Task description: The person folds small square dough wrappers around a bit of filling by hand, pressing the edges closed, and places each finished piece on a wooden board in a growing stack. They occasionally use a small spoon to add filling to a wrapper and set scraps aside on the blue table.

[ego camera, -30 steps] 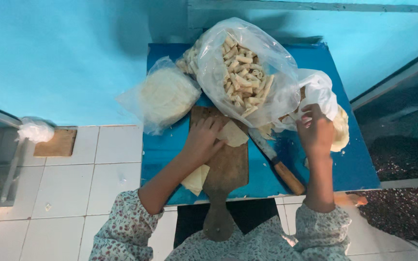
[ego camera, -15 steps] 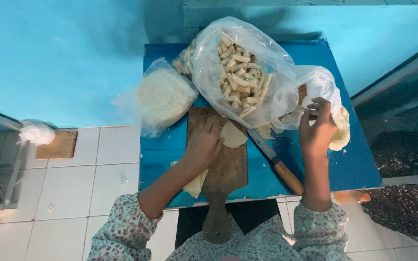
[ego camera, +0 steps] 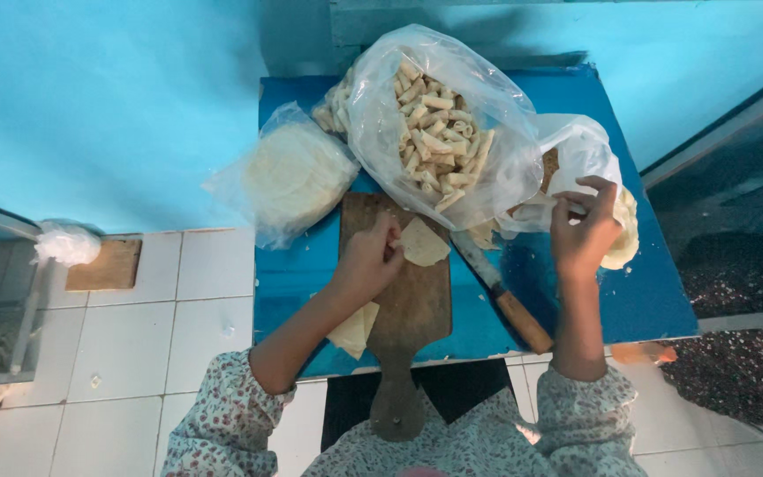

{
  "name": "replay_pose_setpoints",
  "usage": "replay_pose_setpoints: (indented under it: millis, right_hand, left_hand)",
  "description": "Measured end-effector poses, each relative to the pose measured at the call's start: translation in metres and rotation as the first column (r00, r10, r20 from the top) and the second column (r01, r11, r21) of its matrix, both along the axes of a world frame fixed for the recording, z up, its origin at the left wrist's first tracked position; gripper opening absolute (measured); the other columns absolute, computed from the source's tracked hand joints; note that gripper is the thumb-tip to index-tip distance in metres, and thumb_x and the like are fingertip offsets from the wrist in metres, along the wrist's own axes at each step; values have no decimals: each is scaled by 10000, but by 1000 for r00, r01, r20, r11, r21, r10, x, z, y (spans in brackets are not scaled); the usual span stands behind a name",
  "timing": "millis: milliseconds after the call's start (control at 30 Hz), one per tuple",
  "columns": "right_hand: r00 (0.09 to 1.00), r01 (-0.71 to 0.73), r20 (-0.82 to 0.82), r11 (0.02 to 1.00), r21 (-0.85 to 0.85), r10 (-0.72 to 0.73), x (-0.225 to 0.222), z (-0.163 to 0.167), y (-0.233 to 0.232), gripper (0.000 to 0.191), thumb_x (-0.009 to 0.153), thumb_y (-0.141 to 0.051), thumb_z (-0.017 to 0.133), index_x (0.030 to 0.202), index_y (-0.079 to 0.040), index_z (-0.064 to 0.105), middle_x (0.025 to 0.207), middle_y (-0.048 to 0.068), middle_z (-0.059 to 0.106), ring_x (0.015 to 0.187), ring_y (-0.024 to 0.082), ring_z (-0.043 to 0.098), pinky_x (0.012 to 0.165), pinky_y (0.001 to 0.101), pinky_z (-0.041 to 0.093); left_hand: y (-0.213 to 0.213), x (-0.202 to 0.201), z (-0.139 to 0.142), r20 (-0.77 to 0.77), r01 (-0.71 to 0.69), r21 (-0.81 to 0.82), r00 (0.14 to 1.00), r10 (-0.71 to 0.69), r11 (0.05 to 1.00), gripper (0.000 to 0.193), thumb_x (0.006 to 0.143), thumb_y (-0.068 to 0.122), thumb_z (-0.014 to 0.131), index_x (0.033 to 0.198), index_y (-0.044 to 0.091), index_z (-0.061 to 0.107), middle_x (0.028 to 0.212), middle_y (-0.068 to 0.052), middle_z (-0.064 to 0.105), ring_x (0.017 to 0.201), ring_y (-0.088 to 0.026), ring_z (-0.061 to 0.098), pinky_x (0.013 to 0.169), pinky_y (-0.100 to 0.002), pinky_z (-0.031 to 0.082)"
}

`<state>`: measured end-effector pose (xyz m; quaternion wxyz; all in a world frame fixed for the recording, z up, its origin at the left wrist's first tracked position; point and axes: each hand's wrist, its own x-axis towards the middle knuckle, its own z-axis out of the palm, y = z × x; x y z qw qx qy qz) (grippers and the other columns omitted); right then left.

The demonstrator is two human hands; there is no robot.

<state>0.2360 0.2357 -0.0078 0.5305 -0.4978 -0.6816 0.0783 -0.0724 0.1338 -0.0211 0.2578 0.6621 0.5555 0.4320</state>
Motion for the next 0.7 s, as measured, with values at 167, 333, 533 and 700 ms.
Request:
replay_pose_setpoints:
  millis: [167,333,533,700]
  right_hand:
    - [994,9,-110,1000,-29,-12,12,-2,0,380,947,109,679,1266,2,502,1016,159,787,915,192,784,757,261,594]
    - [957,-80,-282,995,-55,61,32,6,-21,392,946,128,676,1276,18,496,1035,181,757,986,184,766,817,243,580]
    - [919,-208,-380,949,-237,106,28,15,-65,433,941,133,705,1308,21,507,1015,194,727,917,157,708,763,241,542]
    - [892,-327,-417,885,-331,173,-20,9,-89,406,919,102,676,1265,5,487,1011,181,752,775,132,693,696,255,572]
  left_hand:
    - [1,0,0,-52,-9,-14,999,8,1000,266,892,90,697,1071,36,506,822,-186,702,738,-355,738,633,-484,558]
    - [-1,1,7,-73,-9,-55,997,5,998,283,899,85,699,1106,37,513,808,-174,712,733,-344,739,635,-475,562]
    - [-3,0,8,-21,12,-5,1000,-12,1000,291,899,56,695,1120,30,507,825,-164,694,735,-321,748,627,-450,572]
    - [-2,-1,0,-7,-3,48,1000,4,999,296,897,27,690,1128,24,505,893,-174,660,773,-334,734,650,-448,562]
